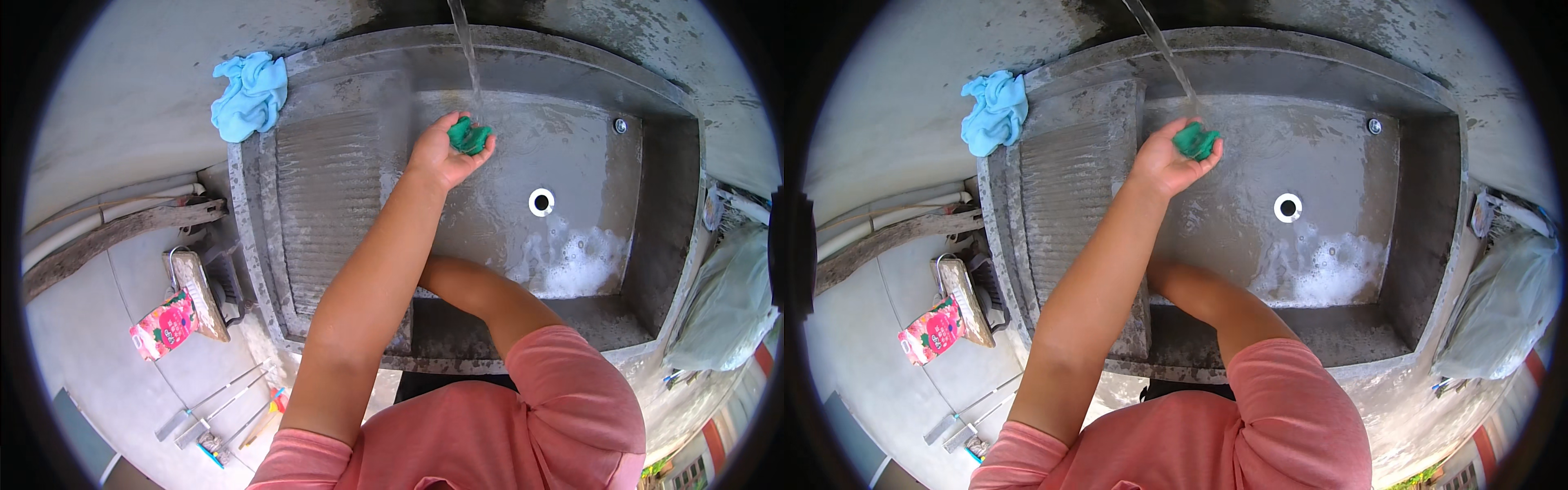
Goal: The person washes a piece of light blue clothing by hand in a concrete basin, rubbing it with a green soap bar and rinsing it under a stream of water before carrying it across a courtyard.
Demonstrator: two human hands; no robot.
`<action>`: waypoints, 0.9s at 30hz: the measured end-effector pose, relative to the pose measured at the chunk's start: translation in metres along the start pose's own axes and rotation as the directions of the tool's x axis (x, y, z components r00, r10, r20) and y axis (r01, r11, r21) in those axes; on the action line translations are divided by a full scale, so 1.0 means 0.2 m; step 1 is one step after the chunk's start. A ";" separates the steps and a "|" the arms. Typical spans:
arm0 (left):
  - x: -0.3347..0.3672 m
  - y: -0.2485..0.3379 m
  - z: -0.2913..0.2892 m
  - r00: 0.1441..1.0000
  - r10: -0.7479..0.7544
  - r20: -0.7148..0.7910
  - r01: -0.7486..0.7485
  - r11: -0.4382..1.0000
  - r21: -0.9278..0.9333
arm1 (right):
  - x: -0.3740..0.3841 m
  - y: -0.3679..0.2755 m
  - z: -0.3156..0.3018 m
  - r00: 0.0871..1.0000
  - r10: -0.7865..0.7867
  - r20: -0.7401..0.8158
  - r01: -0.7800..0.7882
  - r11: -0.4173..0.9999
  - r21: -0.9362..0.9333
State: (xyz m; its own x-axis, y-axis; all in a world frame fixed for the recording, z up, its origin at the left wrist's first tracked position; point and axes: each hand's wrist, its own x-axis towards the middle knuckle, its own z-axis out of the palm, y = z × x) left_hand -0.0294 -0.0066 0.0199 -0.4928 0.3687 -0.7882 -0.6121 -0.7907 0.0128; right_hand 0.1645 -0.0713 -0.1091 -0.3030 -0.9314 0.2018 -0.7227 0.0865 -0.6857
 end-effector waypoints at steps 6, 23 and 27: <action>-0.01 0.01 0.00 0.998 -0.043 0.039 0.044 0.999 -0.032 | -0.67 -0.01 -0.36 0.989 -0.054 0.140 0.044 0.996 0.077; 0.06 0.00 0.04 0.999 0.041 -0.035 -0.042 0.999 -0.029 | -0.54 -0.46 -0.40 0.744 0.549 0.381 -0.649 0.456 0.610; 0.09 0.01 0.03 1.000 0.011 -0.004 -0.011 1.000 -0.015 | -1.09 -0.50 -0.70 0.686 0.522 0.506 -0.726 0.523 0.445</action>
State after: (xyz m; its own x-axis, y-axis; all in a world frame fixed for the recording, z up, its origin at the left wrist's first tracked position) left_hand -0.0438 0.0012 0.0095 -0.4970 0.3585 -0.7902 -0.5974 -0.8019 0.0118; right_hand 0.2154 0.1723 0.0128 -0.2712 -0.7731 -0.5734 0.1185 0.5643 -0.8170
